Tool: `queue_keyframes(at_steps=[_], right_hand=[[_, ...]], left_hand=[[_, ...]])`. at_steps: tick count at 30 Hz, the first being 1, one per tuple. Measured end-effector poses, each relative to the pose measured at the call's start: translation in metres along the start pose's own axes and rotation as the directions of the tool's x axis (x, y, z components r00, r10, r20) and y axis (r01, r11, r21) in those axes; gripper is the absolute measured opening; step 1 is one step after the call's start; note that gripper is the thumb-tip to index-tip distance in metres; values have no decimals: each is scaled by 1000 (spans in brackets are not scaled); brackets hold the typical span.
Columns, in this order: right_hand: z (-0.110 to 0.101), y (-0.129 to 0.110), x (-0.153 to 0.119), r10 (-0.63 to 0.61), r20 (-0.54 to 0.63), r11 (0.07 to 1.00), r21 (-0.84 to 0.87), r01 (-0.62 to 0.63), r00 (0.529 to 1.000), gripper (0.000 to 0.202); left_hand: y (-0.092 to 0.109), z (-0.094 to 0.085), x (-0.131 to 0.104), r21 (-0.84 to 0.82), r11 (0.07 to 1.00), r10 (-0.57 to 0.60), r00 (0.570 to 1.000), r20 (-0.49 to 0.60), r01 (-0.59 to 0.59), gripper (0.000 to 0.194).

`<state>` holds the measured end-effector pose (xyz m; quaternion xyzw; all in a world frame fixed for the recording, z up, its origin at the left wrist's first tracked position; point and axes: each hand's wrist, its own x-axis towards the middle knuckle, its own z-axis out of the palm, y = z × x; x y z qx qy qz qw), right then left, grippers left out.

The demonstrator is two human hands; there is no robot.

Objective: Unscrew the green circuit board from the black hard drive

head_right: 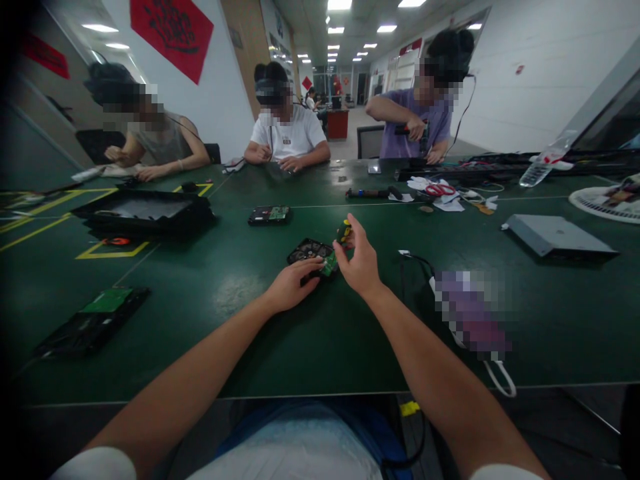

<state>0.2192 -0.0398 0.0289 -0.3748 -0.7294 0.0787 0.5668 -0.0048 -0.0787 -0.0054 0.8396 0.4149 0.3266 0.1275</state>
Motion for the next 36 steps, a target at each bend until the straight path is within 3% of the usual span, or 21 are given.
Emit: queue_keyframes(at_steps=[4, 10, 15, 20, 27, 32, 36], right_hand=[[0, 2, 0, -9, -18, 999, -54, 8, 1000, 71], [1, 0, -1, -21, 8, 1000, 7, 21, 1000, 67], [0, 0, 0, -46, -34, 994, -100, 43, 998, 71], [-1, 0, 0, -52, -2, 997, -55, 52, 999, 65], [-1, 0, 0, -35, -41, 990, -135, 29, 999, 74], [0, 1, 0, -41, 4, 998, -39, 41, 999, 69], [1, 2, 0, -22, -27, 999, -49, 21, 999, 72]], left_hand=[[0, 0, 0, -1, 1000, 4, 1000, -4, -4, 39], [-1, 0, 1, -4, 1000, 7, 1000, -6, -7, 38], [1, -1, 1, -1, 1000, 12, 1000, -9, -12, 39], [1, -1, 0, 1, 1000, 11, 1000, -13, -11, 38], [-1, 0, 0, -2, 1000, 8, 1000, -3, -8, 40], [0, 0, 0, -3, 1000, 11, 1000, -13, -11, 40], [0, 0, 0, -4, 1000, 5, 1000, -1, -5, 40]])
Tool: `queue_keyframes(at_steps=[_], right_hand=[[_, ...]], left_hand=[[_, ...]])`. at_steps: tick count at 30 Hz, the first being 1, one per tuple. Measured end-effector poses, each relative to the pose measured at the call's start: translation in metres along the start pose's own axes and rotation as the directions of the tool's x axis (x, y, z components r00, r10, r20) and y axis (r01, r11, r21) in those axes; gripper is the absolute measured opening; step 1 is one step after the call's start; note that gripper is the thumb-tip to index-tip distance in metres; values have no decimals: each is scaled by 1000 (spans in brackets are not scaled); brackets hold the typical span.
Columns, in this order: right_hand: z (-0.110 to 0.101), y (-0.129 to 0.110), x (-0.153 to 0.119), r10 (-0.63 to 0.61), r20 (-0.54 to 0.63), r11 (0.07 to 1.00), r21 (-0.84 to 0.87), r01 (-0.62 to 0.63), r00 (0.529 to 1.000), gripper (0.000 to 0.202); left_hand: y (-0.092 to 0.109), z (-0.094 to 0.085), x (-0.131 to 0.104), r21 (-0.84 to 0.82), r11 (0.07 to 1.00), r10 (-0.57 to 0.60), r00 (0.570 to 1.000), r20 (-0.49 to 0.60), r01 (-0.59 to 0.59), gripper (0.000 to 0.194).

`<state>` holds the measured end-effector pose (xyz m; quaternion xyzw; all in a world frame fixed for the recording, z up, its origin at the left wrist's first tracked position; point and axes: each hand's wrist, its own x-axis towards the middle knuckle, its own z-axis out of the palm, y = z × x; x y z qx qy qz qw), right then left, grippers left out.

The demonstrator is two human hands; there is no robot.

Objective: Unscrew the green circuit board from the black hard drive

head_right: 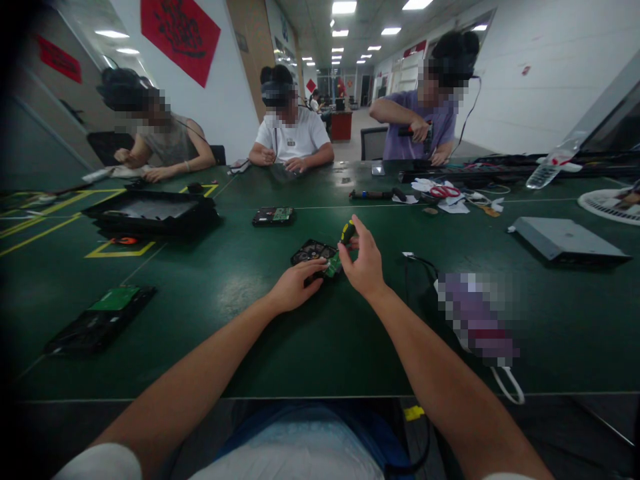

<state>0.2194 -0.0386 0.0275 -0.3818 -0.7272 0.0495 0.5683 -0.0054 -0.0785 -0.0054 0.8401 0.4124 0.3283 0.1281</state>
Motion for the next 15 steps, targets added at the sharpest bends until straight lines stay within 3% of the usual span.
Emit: queue_keyframes(at_steps=[15], right_hand=[[1, -1, -1, -1, -8, 1000, -4, 1, 1000, 74]], left_hand=[[2, 1, -1, 33, 999, -39, 999, -19, 39, 38]])
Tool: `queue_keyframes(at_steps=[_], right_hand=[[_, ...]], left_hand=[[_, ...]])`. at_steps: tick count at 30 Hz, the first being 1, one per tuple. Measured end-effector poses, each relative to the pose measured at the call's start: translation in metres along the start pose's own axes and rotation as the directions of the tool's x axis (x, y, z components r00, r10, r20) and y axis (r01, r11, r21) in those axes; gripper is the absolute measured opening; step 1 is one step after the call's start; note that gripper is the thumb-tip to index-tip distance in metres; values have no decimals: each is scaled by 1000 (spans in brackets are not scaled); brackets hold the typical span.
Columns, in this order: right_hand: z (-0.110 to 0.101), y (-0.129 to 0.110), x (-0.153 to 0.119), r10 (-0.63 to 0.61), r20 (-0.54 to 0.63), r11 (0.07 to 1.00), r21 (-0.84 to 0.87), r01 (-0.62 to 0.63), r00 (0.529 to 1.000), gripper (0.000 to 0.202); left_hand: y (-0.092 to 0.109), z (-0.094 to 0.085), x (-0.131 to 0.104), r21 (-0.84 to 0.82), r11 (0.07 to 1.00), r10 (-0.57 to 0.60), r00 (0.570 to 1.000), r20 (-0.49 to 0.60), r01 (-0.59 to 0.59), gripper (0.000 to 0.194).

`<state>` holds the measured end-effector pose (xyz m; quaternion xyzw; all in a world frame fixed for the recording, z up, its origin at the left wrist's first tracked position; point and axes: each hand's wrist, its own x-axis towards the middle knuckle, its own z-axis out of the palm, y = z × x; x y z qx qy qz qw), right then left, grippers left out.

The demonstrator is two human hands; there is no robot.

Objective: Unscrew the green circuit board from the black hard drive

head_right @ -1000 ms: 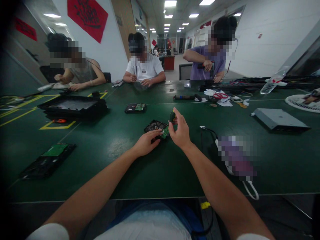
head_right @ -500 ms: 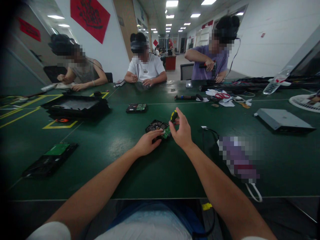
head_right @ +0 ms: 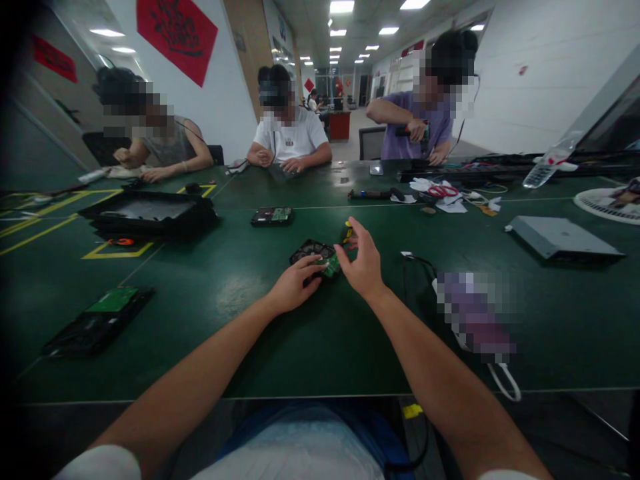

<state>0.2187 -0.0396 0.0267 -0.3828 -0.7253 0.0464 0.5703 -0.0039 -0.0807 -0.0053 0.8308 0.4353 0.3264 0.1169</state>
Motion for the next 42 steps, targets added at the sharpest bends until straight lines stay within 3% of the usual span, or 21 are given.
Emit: queue_keyframes(at_steps=[7, 23, 42], right_hand=[[0, -1, 0, -3, 8, 999, 34, 2, 1000, 68], [-1, -1, 1, -13, -1, 1000, -12, 13, 1000, 69], [-1, -1, 0, -14, -10, 1000, 1, 14, 1000, 63]], left_hand=[[0, 0, -2, 25, 999, -43, 999, 18, 43, 41], [-2, 1, 0, 5, 1000, -16, 1000, 23, 16, 40], [0, 0, 1, -22, 996, -80, 996, 26, 81, 56]])
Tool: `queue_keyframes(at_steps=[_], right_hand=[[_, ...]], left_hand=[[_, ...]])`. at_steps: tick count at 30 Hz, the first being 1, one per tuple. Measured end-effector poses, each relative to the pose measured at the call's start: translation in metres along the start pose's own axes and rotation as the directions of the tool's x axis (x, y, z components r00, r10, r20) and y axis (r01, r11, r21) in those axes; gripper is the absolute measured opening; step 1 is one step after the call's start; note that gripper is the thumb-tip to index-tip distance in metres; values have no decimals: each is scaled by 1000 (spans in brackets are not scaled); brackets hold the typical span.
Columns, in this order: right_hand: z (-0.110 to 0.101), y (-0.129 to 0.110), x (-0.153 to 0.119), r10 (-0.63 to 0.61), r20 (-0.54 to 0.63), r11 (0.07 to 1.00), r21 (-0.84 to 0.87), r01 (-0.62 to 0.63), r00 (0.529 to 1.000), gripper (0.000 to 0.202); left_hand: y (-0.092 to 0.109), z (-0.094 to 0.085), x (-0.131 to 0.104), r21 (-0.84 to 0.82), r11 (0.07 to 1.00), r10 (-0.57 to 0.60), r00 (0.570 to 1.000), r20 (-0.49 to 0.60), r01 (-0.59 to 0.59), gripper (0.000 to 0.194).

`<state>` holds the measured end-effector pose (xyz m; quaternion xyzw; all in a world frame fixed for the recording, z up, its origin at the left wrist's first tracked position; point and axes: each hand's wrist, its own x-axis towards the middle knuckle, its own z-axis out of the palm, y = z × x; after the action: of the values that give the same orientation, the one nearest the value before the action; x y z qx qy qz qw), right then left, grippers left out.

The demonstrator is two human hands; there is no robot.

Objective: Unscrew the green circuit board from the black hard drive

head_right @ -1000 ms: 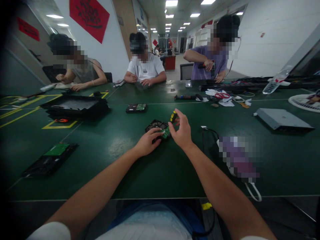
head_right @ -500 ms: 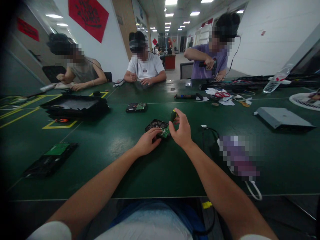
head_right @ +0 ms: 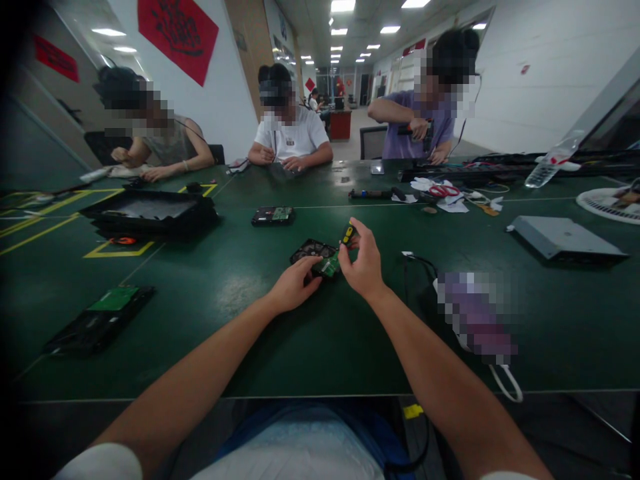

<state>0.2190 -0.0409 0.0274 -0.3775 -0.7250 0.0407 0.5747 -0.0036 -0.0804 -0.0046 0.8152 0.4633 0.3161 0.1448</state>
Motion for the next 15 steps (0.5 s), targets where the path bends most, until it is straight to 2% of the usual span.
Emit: queue_keyframes(at_steps=[5, 9, 15], right_hand=[[1, 1, 1, 24, -28, 1000, 8, -24, 999, 71], [1, 0, 1, 13, -18, 1000, 2, -13, 1000, 70], [3, 0, 0, 5, 6, 998, 69, -5, 1000, 66]], left_hand=[[2, -1, -1, 10, 999, -37, 999, 6, 37, 63], [3, -2, -1, 11, 999, -44, 999, 4, 44, 63], [3, -1, 0, -7, 1000, 22, 1000, 6, -22, 49]])
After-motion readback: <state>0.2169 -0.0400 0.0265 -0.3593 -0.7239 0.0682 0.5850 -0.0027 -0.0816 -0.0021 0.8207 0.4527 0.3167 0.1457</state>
